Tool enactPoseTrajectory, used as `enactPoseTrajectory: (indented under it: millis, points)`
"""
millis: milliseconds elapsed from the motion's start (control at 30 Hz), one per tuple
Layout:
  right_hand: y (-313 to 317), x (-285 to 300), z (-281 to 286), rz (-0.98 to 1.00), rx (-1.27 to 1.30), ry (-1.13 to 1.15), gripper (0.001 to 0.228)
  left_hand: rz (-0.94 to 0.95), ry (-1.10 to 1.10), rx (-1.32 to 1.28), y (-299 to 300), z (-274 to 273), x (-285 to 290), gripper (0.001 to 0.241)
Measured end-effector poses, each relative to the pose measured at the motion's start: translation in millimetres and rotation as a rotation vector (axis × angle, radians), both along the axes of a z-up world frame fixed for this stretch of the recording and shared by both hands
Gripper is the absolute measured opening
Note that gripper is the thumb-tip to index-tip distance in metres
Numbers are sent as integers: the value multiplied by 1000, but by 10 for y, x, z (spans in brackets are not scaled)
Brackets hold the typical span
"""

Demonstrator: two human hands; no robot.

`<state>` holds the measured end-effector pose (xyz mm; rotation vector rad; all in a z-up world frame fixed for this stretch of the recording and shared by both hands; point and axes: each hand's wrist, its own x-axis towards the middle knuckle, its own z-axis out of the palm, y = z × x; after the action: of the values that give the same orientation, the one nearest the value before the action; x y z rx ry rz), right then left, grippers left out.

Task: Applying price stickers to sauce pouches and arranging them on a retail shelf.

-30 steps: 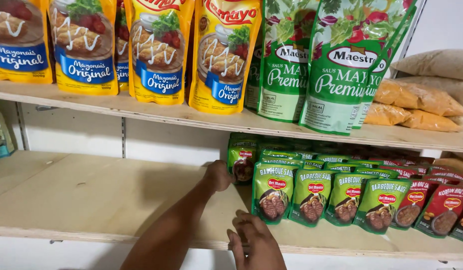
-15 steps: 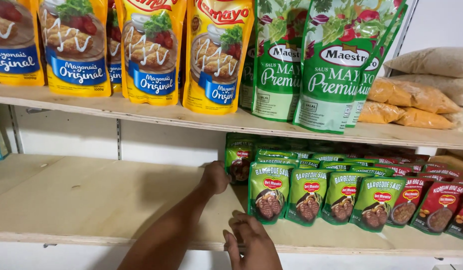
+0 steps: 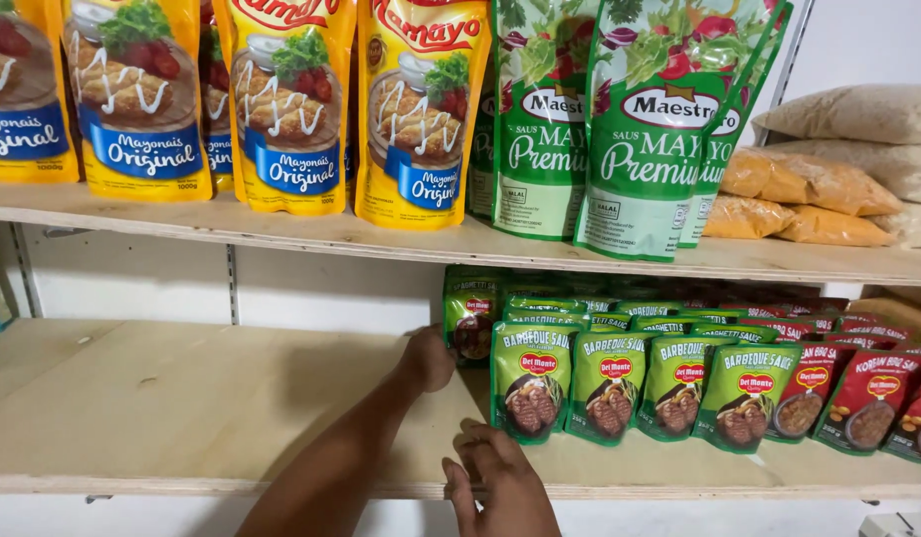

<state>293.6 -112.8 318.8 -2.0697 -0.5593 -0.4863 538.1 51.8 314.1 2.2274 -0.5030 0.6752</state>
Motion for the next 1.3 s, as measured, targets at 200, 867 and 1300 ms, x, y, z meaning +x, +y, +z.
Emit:
enactPoseTrajectory:
  millis: [200,867,1300]
  points:
    - [-11,39,-56,-13,-11,-52,33,120,51,15,-4,-169,478,25]
    - [5,60,-86,14,59,40,36,107,39,-657,-123,541,48,27]
    - [1,-5,-14,-7,11,-1,35,259,57,-258,-163,76,62,22]
